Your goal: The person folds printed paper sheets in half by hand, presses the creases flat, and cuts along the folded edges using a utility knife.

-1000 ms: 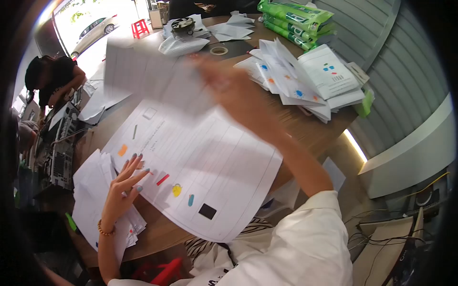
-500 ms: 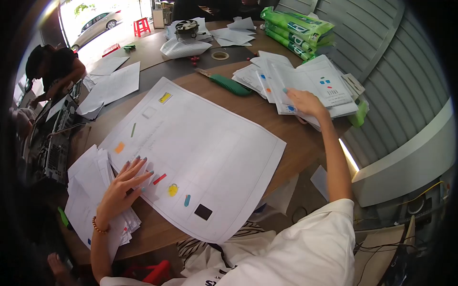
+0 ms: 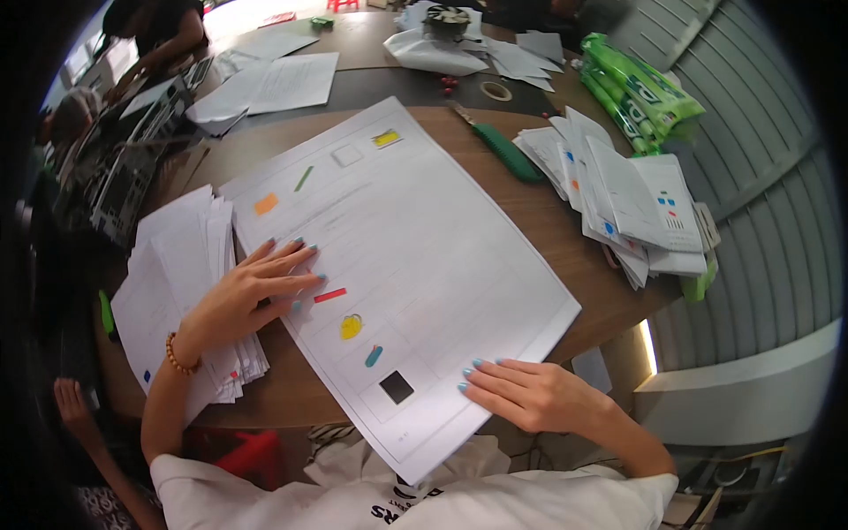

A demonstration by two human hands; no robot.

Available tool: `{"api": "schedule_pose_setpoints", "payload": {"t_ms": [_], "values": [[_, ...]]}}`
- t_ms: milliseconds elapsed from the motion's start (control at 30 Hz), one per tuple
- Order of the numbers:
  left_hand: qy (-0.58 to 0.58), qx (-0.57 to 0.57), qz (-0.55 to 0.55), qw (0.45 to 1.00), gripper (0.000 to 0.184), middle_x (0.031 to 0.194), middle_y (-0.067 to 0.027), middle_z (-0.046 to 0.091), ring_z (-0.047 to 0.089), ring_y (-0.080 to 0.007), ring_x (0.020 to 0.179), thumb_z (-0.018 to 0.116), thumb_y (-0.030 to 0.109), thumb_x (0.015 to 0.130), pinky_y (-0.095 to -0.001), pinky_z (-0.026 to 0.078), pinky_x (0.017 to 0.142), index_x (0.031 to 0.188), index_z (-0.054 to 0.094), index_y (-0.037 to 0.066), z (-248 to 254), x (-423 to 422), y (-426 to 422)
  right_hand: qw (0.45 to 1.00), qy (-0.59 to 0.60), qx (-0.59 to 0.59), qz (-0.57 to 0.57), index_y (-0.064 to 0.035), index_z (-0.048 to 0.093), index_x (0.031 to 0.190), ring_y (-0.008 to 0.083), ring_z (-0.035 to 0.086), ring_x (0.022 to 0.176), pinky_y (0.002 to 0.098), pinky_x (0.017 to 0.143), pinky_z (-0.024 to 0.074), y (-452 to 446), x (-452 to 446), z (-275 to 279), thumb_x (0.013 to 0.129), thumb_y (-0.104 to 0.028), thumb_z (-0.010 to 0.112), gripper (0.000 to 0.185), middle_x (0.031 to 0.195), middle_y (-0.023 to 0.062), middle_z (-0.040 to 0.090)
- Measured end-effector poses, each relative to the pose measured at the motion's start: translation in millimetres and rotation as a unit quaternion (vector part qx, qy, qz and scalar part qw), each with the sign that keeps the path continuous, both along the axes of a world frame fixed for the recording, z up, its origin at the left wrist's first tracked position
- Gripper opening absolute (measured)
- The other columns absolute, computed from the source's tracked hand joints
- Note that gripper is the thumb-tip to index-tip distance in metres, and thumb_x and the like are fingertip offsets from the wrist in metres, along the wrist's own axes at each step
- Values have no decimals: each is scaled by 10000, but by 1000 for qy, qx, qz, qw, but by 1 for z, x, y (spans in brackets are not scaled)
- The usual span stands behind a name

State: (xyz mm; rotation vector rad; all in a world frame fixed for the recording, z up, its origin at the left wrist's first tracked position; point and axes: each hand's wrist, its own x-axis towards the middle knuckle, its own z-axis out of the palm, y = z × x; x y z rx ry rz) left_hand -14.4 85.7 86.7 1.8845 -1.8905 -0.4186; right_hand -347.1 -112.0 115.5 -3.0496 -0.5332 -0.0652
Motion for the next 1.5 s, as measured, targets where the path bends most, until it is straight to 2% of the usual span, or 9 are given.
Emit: {"api": "schedule_pose_setpoints", "payload": {"t_ms": [33, 100, 300, 533, 700, 867, 1300, 1433, 1500], "values": [[-6, -5, -11, 1000, 405, 1392, -88, 429, 352, -294, 1311, 587, 87, 827, -468, 209, 1121, 1220, 588, 185, -1, 1, 0, 1000, 6, 1, 10, -72, 609, 1131, 238, 612, 1041, 369, 887, 507, 3, -4, 4, 692, -145, 710, 456, 1146, 134, 609], [0, -11, -11, 1000, 369, 1378, -67, 449, 367, -281, 1302, 563, 107, 854, -466, 217, 1119, 1213, 592, 185, -2, 1, 0, 987, -42, 128, -86, -64, 680, 892, 196, 679, 828, 329, 766, 565, 8, -7, 23, 736, -102, 653, 163, 900, 76, 689], [5, -46, -60, 997, 315, 1323, -83, 504, 437, -236, 1252, 551, 148, 873, -446, 269, 1104, 1181, 613, 166, -6, 4, 1, 989, 27, 146, -23, -91, 658, 784, 143, 677, 781, 334, 765, 566, 3, 7, 36, 748, -128, 648, 53, 793, 23, 691], [-31, -45, -16, 998, 370, 1373, -58, 456, 375, -258, 1301, 560, 131, 865, -474, 217, 1119, 1224, 582, 213, -11, 6, 2, 989, 68, 131, 28, -83, 650, 719, 164, 686, 759, 360, 733, 566, 0, 26, 31, 737, -171, 678, 93, 732, 46, 683], [-148, -59, 126, 979, 390, 1440, -68, 361, 311, -281, 1338, 532, 149, 889, -497, 192, 1117, 1273, 534, 222, -26, 3, -1, 995, -91, 15, -43, -13, 651, 827, 241, 673, 789, 352, 745, 559, 6, 30, 28, 702, -58, 643, 133, 792, 99, 663], [-140, -46, 121, 982, 418, 1433, -83, 370, 312, -290, 1332, 512, 135, 894, -494, 191, 1117, 1300, 509, 231, -23, 4, -1, 1000, -20, -14, -7, 95, 622, 853, 292, 649, 817, 350, 693, 563, 14, 29, 19, 610, 13, 617, 256, 893, 174, 633], [-183, -43, 104, 977, 441, 1453, -45, 341, 292, -292, 1345, 507, 130, 890, -496, 150, 1130, 1311, 499, 261, -33, 8, 1, 992, -67, 106, -21, 48, 540, 695, 255, 580, 639, 311, 514, 478, 3, 35, 12, 558, 37, 667, 187, 700, 115, 559], [-188, -59, 91, 976, 396, 1409, -58, 408, 354, -279, 1308, 534, 132, 871, -483, 197, 1116, 1252, 562, 236, -30, 6, -1, 985, 19, 160, -63, 4, 496, 645, 232, 558, 623, 284, 505, 429, -6, 42, 26, 553, 19, 709, 233, 691, 90, 556], [-189, -67, 75, 977, 366, 1378, -70, 454, 422, -283, 1265, 543, 129, 864, -470, 258, 1099, 1215, 599, 214, -25, 6, -1, 909, 235, 330, -96, -21, 526, 647, 222, 571, 650, 284, 530, 442, -19, 47, 41, 557, -5, 737, 230, 699, 72, 583]]}}
